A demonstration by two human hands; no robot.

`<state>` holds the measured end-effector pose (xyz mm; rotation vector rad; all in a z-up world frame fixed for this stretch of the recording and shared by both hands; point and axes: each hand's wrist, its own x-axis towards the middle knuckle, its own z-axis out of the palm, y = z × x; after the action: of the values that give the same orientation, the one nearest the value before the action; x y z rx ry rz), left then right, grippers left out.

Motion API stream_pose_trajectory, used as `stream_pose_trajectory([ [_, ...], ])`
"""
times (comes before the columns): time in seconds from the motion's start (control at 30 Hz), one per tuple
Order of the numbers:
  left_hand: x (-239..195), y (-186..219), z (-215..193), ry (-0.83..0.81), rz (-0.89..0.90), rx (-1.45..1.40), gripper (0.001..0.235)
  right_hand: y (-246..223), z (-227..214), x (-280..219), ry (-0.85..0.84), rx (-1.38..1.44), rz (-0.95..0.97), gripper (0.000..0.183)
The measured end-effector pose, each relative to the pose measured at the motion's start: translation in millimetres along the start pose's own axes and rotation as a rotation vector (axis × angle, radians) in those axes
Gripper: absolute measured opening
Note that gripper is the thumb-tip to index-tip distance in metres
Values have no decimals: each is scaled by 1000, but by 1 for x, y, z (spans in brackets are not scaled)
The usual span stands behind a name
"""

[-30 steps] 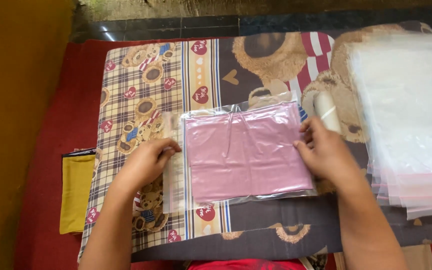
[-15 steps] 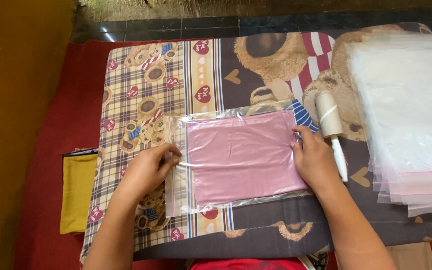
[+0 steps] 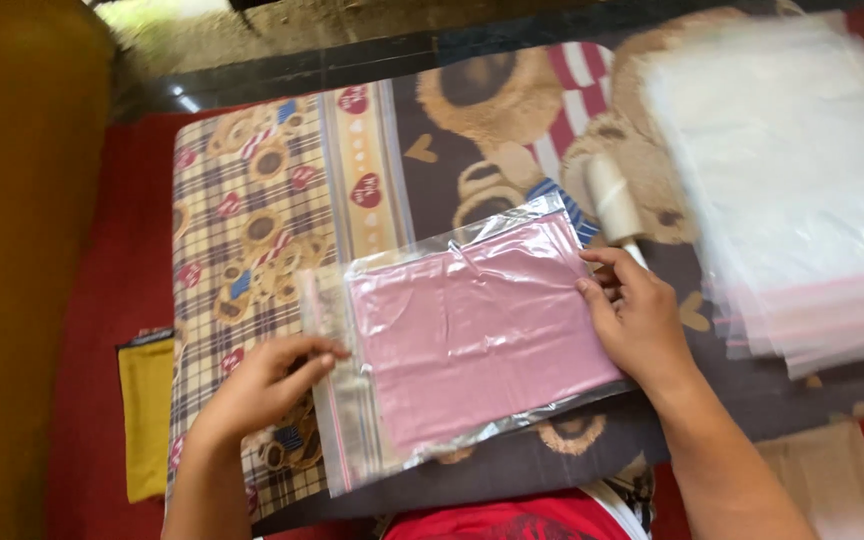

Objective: The person uses a lint roller on a folded pink cloth, then places the cloth into a clear ziplock bag, seals it, and presses out air. The cloth remains inside the sealed bag on the table.

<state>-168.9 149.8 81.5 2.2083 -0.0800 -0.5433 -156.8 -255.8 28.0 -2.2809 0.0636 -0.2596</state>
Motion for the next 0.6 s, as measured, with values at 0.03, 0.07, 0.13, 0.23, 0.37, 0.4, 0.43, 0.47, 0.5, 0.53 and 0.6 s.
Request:
stream_pose_trajectory([
  [0.03, -1, -1, 0, -16, 11, 12, 24, -2, -11, -5, 17, 1, 16, 28],
  [0.07, -1, -1, -1, -86, 47, 36, 28, -3, -23, -9, -12, 22, 61, 28],
  [0.13, -1, 3, 3, -176, 92, 70, 31, 2, -43, -21, -24, 47, 125, 29],
  [0.23, 1, 24, 16, -207, 150, 20, 31, 17, -74, -39, 88, 156, 159, 29],
  [0.37, 13, 69, 46, -413, 272, -27, 29, 43, -123, -75, 278, 80, 121, 27],
  [0.4, 16, 82, 56, -483, 302, -72, 29, 53, -135, -86, 351, 79, 77, 28],
  [0.43, 20, 95, 69, -524, 311, -62, 29, 62, -149, -98, 375, 67, 110, 28],
  [0.47, 26, 109, 81, -562, 455, 7, 31, 69, -163, -107, 412, 67, 103, 32],
  [0.5, 30, 123, 94, -598, 601, 73, 32, 77, -178, -117, 448, 67, 96, 35],
  [0.53, 33, 136, 110, -628, 614, 80, 32, 94, -193, -129, 471, 56, 118, 35],
  [0.6, 37, 159, 143, -731, 712, 83, 36, 128, -220, -157, 538, 26, 153, 35],
])
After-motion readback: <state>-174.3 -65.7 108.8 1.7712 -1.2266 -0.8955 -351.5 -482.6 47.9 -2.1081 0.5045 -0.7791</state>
